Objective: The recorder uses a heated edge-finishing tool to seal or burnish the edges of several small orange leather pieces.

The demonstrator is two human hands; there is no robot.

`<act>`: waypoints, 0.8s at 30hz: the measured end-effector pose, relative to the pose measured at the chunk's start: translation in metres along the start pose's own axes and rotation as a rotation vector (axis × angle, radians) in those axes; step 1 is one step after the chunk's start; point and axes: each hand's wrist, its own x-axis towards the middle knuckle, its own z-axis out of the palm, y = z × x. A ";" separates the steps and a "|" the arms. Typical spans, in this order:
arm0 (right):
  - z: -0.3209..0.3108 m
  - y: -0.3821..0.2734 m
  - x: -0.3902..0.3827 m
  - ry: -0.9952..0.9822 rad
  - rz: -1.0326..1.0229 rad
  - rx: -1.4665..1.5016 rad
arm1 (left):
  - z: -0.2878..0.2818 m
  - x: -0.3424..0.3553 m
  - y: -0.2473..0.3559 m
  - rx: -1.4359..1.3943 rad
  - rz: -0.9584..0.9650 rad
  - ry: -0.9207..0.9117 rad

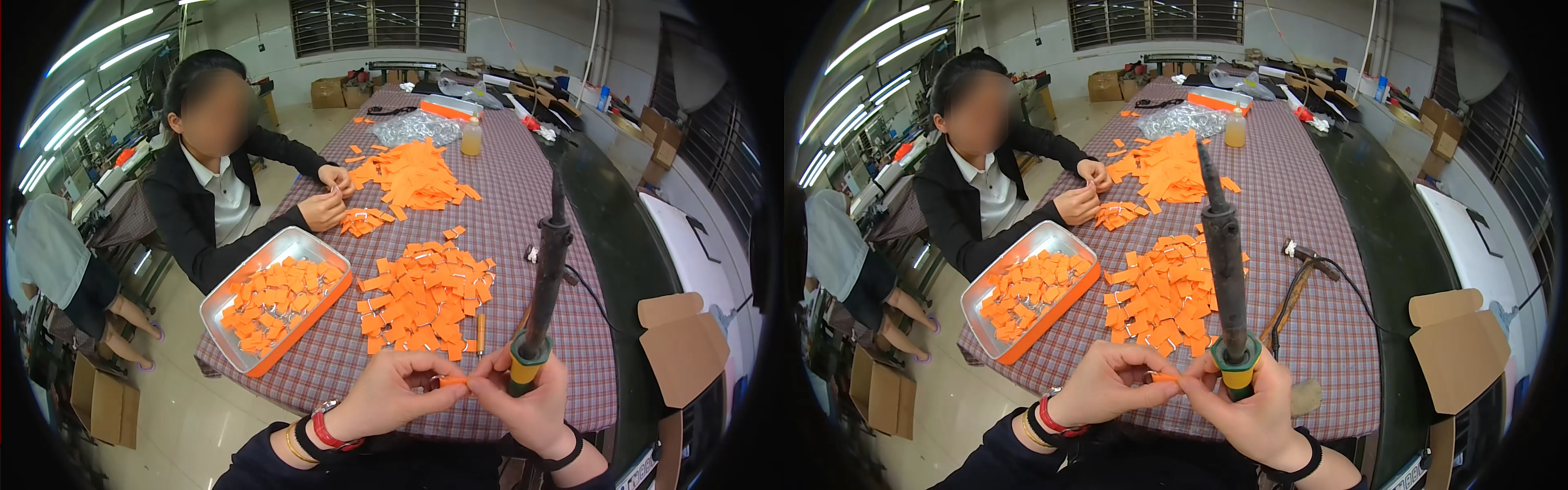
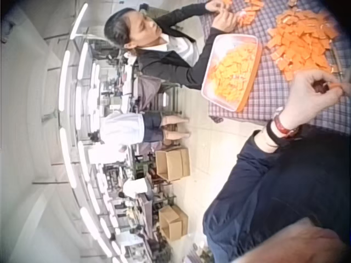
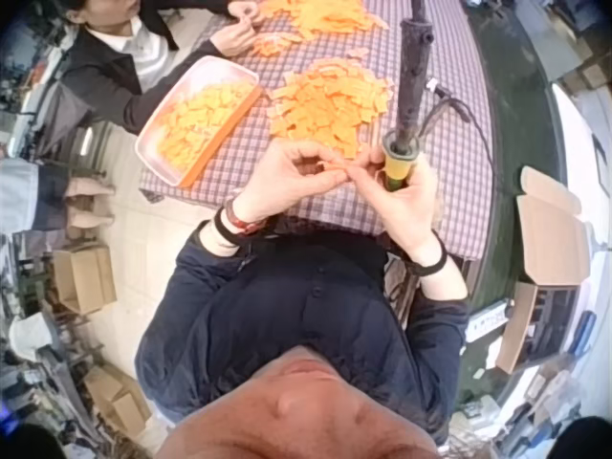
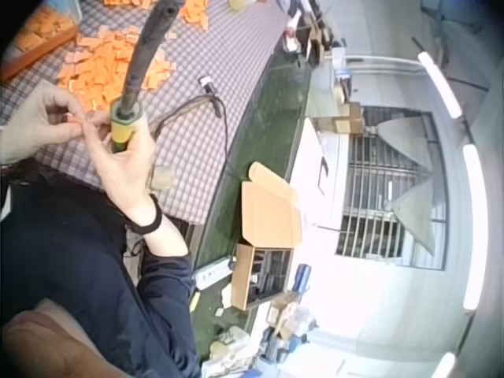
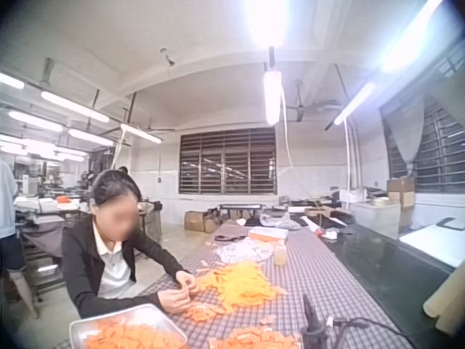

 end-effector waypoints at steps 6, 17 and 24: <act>-0.013 -0.003 -0.011 -0.009 0.039 -0.148 | -0.019 0.004 0.011 -0.438 0.113 0.276; 0.009 -0.004 0.006 0.032 0.027 0.113 | 0.009 0.006 0.001 -0.038 0.253 0.260; 0.010 -0.007 0.006 0.075 0.003 0.275 | 0.015 0.007 -0.001 0.000 0.242 0.249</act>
